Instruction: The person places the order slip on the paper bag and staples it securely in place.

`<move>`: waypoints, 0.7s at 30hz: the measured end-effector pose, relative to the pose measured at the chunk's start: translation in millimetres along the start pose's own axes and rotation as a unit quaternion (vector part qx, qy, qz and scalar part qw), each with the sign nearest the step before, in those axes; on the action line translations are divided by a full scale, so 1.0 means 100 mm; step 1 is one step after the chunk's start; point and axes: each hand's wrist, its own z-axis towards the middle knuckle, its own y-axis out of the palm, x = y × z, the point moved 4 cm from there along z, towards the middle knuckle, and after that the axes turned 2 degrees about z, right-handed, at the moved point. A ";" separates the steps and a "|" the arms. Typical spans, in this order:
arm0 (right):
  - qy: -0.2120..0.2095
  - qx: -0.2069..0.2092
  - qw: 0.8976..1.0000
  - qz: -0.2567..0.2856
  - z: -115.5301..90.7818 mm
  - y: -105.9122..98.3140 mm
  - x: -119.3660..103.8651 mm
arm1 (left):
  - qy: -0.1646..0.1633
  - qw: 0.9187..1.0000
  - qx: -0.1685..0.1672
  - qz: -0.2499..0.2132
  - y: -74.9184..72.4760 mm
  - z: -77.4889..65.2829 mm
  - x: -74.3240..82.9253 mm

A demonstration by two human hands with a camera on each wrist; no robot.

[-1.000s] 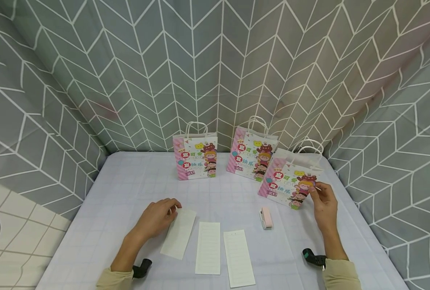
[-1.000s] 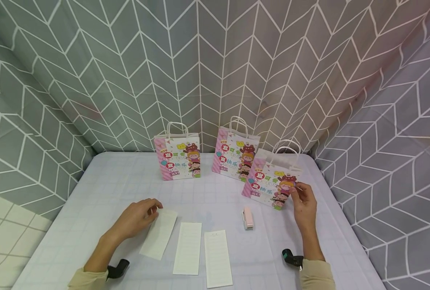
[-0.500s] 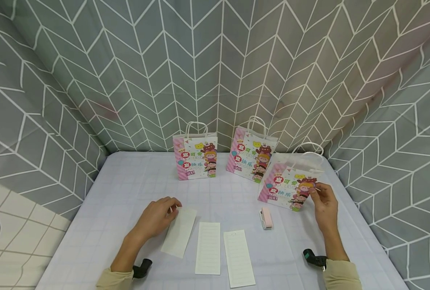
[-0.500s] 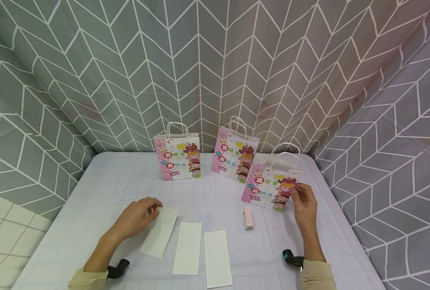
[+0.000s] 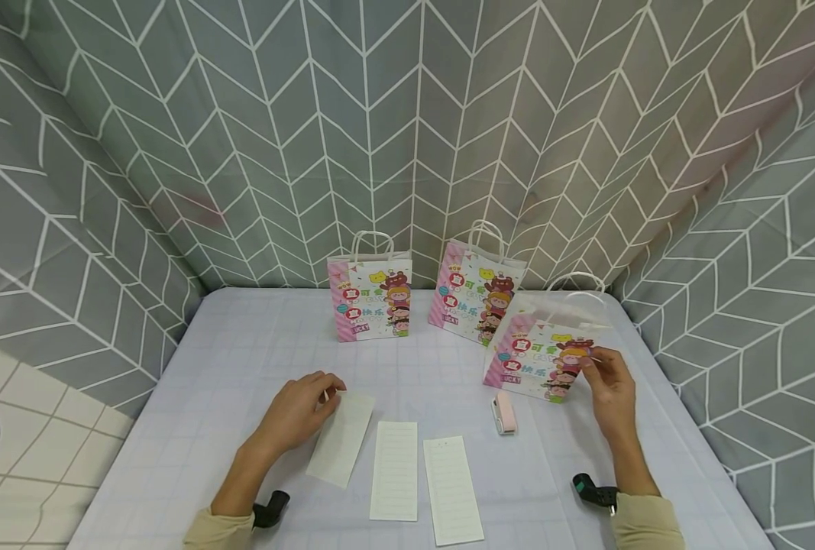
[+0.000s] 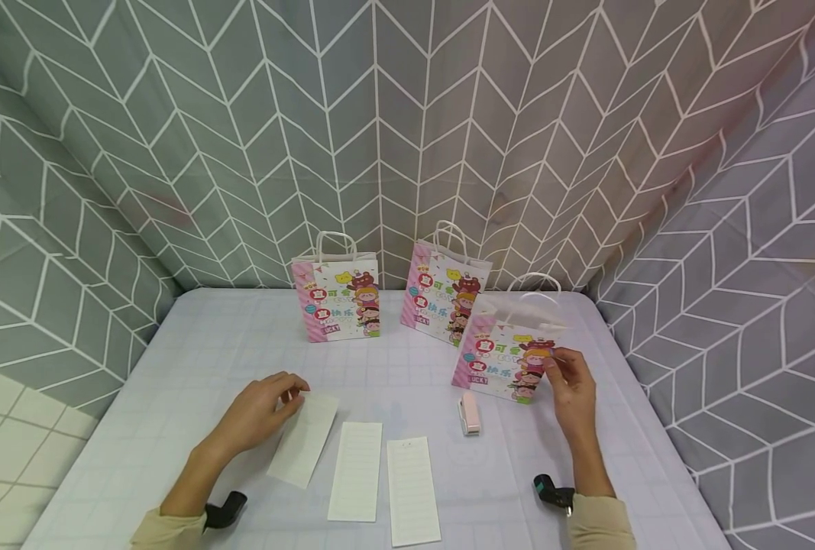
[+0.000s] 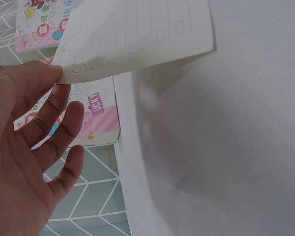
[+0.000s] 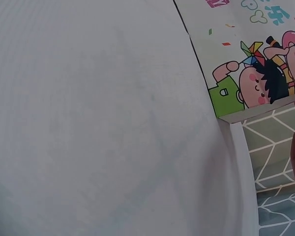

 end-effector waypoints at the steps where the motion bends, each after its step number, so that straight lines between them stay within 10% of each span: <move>1: 0.001 -0.001 1.000 0.002 0.00 0.01 0.00 | 0.001 1.000 0.003 -0.001 0.00 0.00 0.00; 21: -0.004 -0.086 0.996 -0.037 -0.04 0.42 -0.33 | 0.022 0.999 0.031 -0.020 -0.09 0.05 0.09</move>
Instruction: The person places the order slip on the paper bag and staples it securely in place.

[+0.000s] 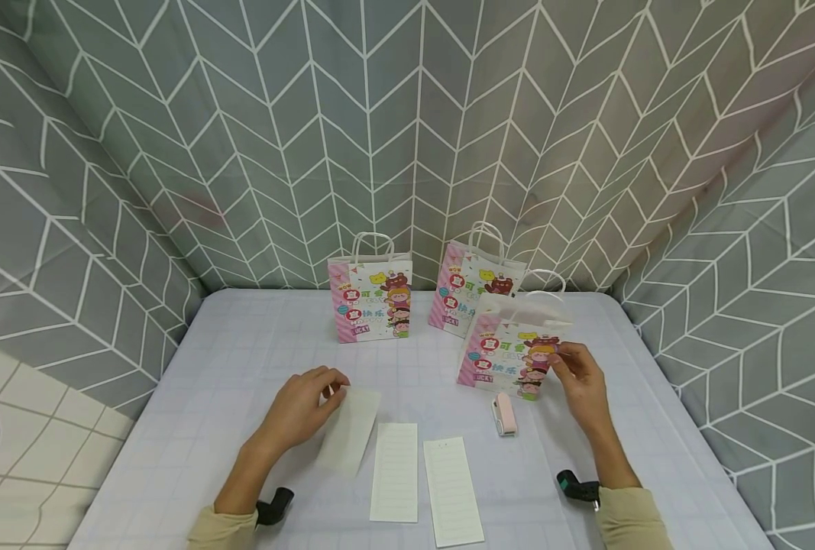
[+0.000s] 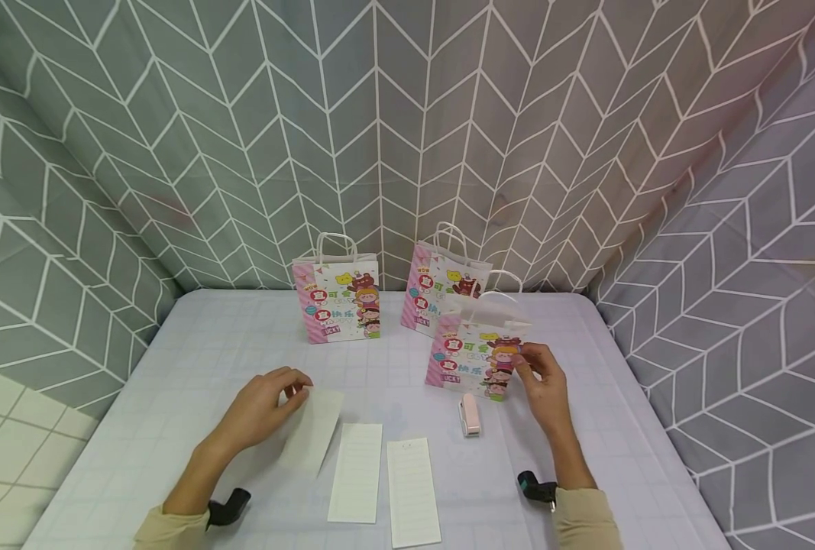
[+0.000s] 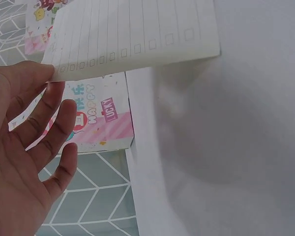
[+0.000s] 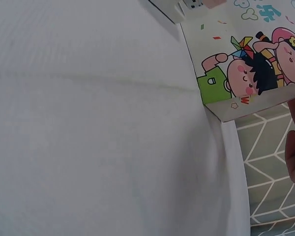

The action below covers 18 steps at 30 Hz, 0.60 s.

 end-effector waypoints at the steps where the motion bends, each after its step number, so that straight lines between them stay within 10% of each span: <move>1: -0.002 -0.003 1.000 -0.001 0.01 0.02 0.01 | 0.001 1.000 0.001 -0.003 -0.01 0.00 0.01; 18: -0.014 -0.052 0.998 -0.012 0.04 0.31 0.11 | 0.032 0.999 0.028 -0.021 -0.07 0.12 0.21</move>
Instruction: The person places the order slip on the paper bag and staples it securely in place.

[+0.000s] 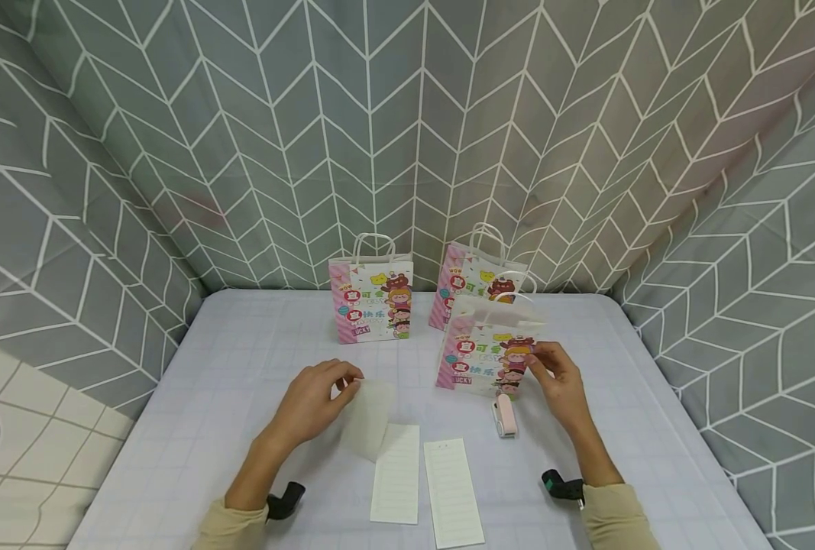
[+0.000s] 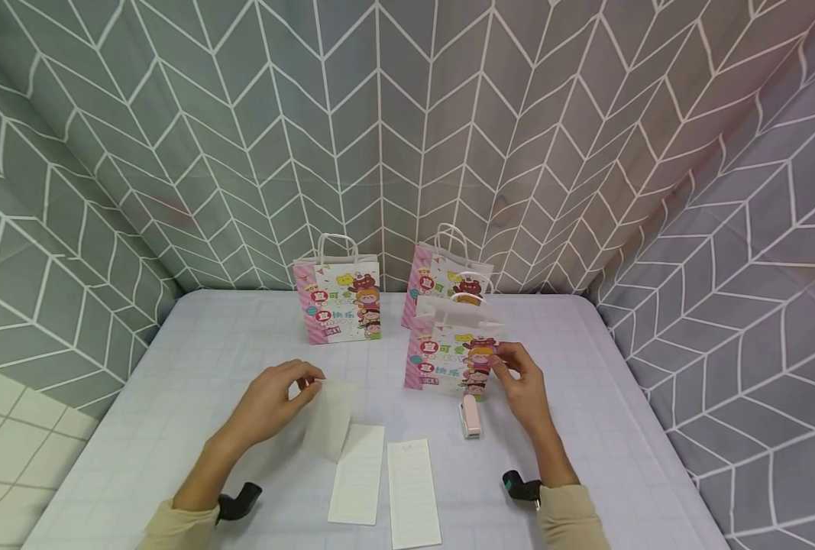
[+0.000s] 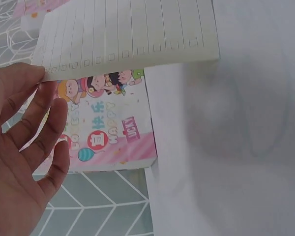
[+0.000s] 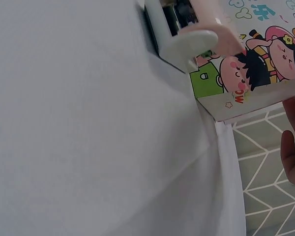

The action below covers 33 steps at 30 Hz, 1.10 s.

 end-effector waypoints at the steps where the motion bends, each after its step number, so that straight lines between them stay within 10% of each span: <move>1: -0.001 -0.002 1.000 0.002 0.00 0.02 -0.01 | 0.005 1.000 0.004 0.000 0.00 0.01 0.01; 22: -0.008 -0.058 0.998 -0.012 0.04 0.43 -0.17 | 0.068 0.996 0.059 -0.007 -0.05 0.24 0.37; 33: -0.012 -0.085 0.996 -0.023 -0.02 0.52 -0.64 | 0.067 0.988 0.138 -0.019 -0.19 0.26 0.42</move>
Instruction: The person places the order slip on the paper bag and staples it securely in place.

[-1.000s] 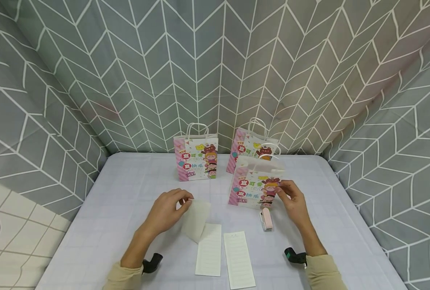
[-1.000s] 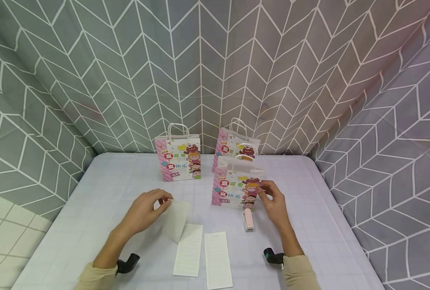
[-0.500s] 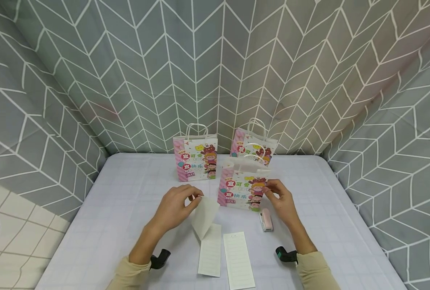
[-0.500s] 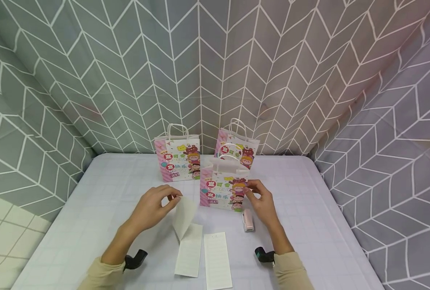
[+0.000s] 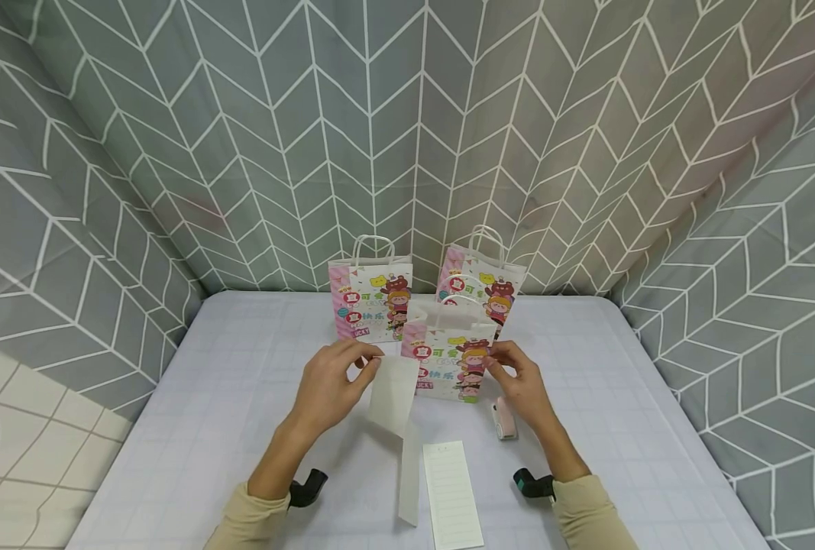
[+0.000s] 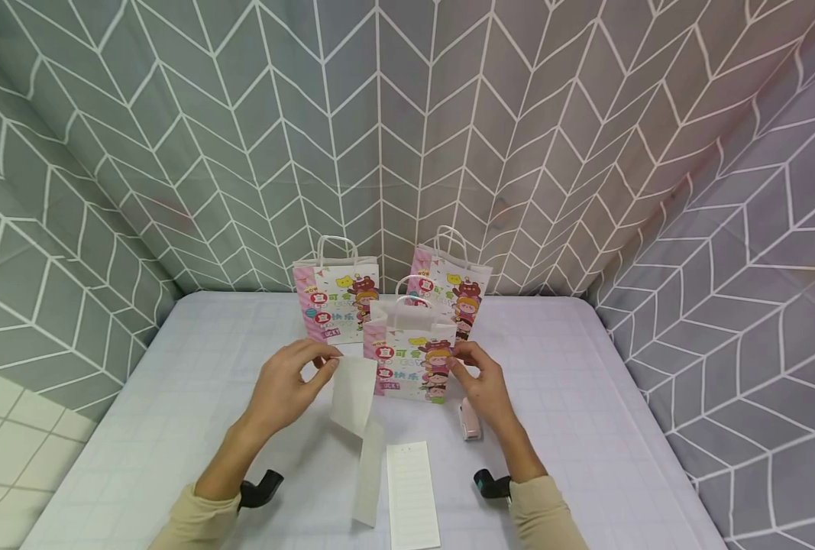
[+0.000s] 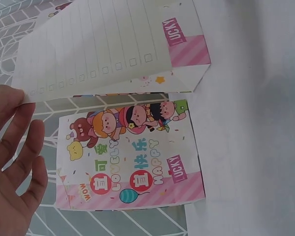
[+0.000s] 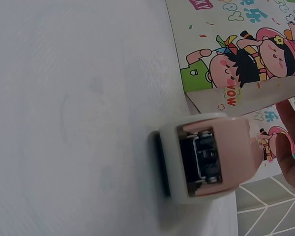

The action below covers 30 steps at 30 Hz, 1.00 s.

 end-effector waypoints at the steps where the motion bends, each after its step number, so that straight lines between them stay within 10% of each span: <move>1: -0.001 0.000 1.000 0.003 0.00 0.01 0.03 | -0.001 1.000 0.004 -0.002 -0.01 0.00 0.00; 14: -0.003 -0.001 1.000 0.021 0.05 0.13 0.37 | -0.005 0.997 0.059 -0.054 -0.13 0.00 0.04; 30: -0.023 -0.014 1.000 0.017 0.05 0.24 0.31 | 0.023 0.983 0.126 -0.130 0.12 0.13 0.14</move>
